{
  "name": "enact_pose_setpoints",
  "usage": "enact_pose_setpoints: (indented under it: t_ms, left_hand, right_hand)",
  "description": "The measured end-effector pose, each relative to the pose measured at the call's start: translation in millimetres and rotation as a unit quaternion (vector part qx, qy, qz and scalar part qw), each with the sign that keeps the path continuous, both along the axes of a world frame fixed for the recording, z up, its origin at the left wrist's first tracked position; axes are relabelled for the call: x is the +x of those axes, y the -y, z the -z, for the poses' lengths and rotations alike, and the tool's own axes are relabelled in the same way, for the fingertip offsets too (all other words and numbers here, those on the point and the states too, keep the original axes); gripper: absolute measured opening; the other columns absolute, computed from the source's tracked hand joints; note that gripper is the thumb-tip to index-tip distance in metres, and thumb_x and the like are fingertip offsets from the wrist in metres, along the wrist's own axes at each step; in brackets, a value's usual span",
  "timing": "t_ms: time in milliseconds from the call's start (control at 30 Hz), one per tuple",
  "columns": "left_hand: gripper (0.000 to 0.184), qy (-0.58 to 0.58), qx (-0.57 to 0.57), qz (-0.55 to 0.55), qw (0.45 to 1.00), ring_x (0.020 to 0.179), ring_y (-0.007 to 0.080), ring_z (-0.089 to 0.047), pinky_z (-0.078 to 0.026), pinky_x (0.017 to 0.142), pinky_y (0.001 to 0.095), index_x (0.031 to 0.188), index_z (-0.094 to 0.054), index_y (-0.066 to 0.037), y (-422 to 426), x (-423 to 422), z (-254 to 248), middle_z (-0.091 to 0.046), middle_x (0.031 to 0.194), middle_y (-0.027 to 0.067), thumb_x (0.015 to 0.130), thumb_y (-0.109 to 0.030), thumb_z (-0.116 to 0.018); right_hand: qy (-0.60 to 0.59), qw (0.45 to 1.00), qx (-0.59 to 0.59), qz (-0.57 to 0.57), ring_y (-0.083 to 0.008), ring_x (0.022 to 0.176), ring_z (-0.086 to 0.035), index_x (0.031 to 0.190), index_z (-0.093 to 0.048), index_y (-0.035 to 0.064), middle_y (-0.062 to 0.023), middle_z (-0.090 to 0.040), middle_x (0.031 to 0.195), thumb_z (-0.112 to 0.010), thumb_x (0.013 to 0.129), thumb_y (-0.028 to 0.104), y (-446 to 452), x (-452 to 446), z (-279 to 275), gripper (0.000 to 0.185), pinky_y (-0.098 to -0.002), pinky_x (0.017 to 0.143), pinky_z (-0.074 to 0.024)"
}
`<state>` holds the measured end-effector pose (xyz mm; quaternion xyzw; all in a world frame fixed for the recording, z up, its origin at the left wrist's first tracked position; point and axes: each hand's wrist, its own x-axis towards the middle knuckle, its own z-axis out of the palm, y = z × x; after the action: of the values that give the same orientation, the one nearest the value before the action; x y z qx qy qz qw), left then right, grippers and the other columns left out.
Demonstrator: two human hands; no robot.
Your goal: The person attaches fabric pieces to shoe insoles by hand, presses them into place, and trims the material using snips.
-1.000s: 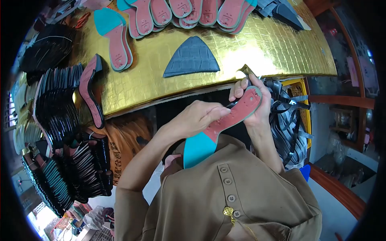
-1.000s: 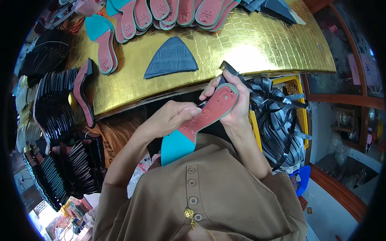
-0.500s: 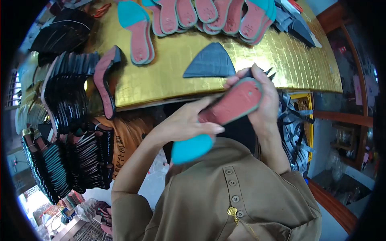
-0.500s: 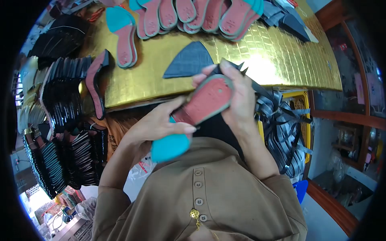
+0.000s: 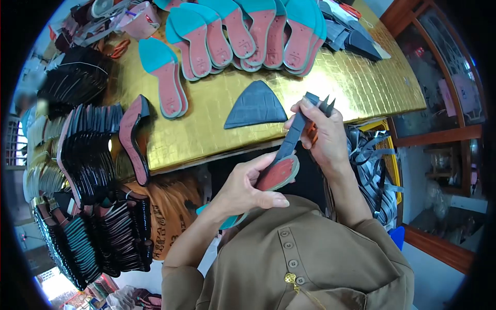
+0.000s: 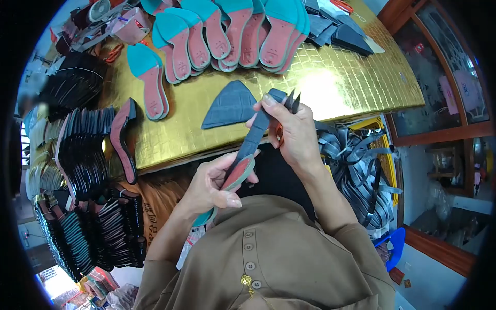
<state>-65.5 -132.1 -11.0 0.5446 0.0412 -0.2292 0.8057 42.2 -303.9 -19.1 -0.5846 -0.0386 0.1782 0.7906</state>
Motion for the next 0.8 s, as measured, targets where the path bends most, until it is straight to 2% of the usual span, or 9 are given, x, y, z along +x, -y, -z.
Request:
enact_pose_setpoints:
  t_ms: [33, 100, 167, 300, 533, 600, 667, 767, 800]
  left_hand:
    - [0.085, -0.004, -0.003, 0.001, 1.000, 0.082, 0.0161, -0.058, -0.046, 0.077, 0.0258, 0.127, -0.053, 0.000, 0, -1, 0, -0.065, 0.100, 0.0094, 0.049, -0.014, -0.087]
    - [0.080, 0.144, 0.182, -0.020, 0.973, 0.081, 0.0157, -0.058, -0.046, 0.076, 0.0254, 0.124, -0.055, -0.001, -5, -4, -1, -0.065, 0.098, 0.0087, 0.051, -0.014, -0.086]
    - [0.075, 0.287, 0.365, -0.046, 0.885, 0.081, 0.0153, -0.058, -0.046, 0.075, 0.0251, 0.122, -0.058, -0.001, -11, -5, -3, -0.066, 0.096, 0.0080, 0.053, -0.014, -0.085]
    - [0.067, 0.367, 0.404, -0.137, 0.826, 0.077, 0.0186, -0.060, -0.048, 0.073, 0.0280, 0.120, -0.060, -0.003, -19, 16, -3, -0.066, 0.096, 0.0087, 0.057, -0.008, -0.082]
    - [0.062, 0.447, 0.369, -0.245, 0.777, 0.076, 0.0193, -0.060, -0.049, 0.072, 0.0289, 0.119, -0.060, -0.004, 5, 77, 6, -0.066, 0.093, 0.0086, 0.060, -0.005, -0.079]
    - [0.059, 0.378, 0.345, -0.306, 0.803, 0.076, 0.0190, -0.060, -0.049, 0.072, 0.0281, 0.119, -0.059, -0.005, 20, 91, 11, -0.065, 0.092, 0.0073, 0.064, -0.007, -0.078]
    - [0.055, 0.307, 0.314, -0.362, 0.822, 0.077, 0.0187, -0.059, -0.049, 0.072, 0.0273, 0.119, -0.058, -0.005, 27, 103, 9, -0.065, 0.091, 0.0059, 0.068, -0.008, -0.076]
    - [0.047, 0.273, 0.224, -0.326, 0.877, 0.080, 0.0153, -0.058, -0.047, 0.075, 0.0253, 0.121, -0.056, -0.005, 22, 109, -14, -0.064, 0.096, 0.0054, 0.076, -0.011, -0.070]
    - [0.044, 0.245, 0.180, -0.308, 0.902, 0.081, 0.0137, -0.058, -0.047, 0.076, 0.0242, 0.122, -0.055, -0.005, 19, 107, -19, -0.064, 0.099, 0.0052, 0.080, -0.013, -0.067]
  right_hand:
    - [-0.004, 1.000, -0.003, 0.001, -0.0113, 0.043, -0.055, 0.103, -0.057, -0.0036, -0.0203, -0.069, 0.085, -0.049, 0.097, 0.024, 6, -3, -1, 0.029, -0.0149, 0.030, -0.0309]
    - [-0.019, 0.999, 0.032, 0.025, -0.0123, 0.043, -0.056, 0.100, -0.057, -0.0034, -0.0207, -0.069, 0.085, -0.048, 0.097, 0.023, 19, -15, -9, 0.028, -0.0151, 0.031, -0.0319]
    - [-0.028, 0.996, 0.074, 0.041, -0.0132, 0.044, -0.057, 0.098, -0.057, -0.0032, -0.0211, -0.069, 0.085, -0.048, 0.097, 0.023, 24, -28, -19, 0.027, -0.0153, 0.031, -0.0329]
    - [-0.006, 0.994, 0.101, 0.035, -0.0155, 0.053, -0.062, 0.096, -0.058, -0.0019, -0.0221, -0.069, 0.087, -0.048, 0.096, 0.018, 22, -60, -22, 0.022, -0.0162, 0.032, -0.0349]
    - [0.212, 0.975, -0.015, 0.069, -0.0131, 0.067, -0.064, 0.099, -0.063, -0.0045, -0.0152, -0.070, 0.099, -0.057, 0.088, 0.004, -9, -56, -29, 0.016, -0.0174, 0.043, -0.0425]
    - [0.275, 0.956, -0.015, 0.101, -0.0115, 0.066, -0.062, 0.100, -0.064, -0.0049, -0.0130, -0.070, 0.101, -0.058, 0.086, 0.001, -22, -27, -11, 0.017, -0.0170, 0.047, -0.0433]
    - [0.513, 0.842, -0.111, 0.125, -0.0084, 0.058, -0.055, 0.101, -0.065, -0.0028, -0.0119, -0.071, 0.101, -0.059, 0.086, 0.002, -27, 13, 3, 0.017, -0.0157, 0.048, -0.0423]
    - [0.404, 0.897, -0.132, 0.122, -0.0073, 0.059, -0.056, 0.101, -0.065, -0.0023, -0.0113, -0.071, 0.100, -0.058, 0.088, 0.004, -20, 32, -29, 0.016, -0.0164, 0.048, -0.0418]
    - [0.298, 0.947, -0.070, 0.096, -0.0064, 0.060, -0.056, 0.100, -0.066, -0.0025, -0.0111, -0.071, 0.099, -0.057, 0.089, 0.005, -19, 38, -39, 0.016, -0.0166, 0.048, -0.0420]
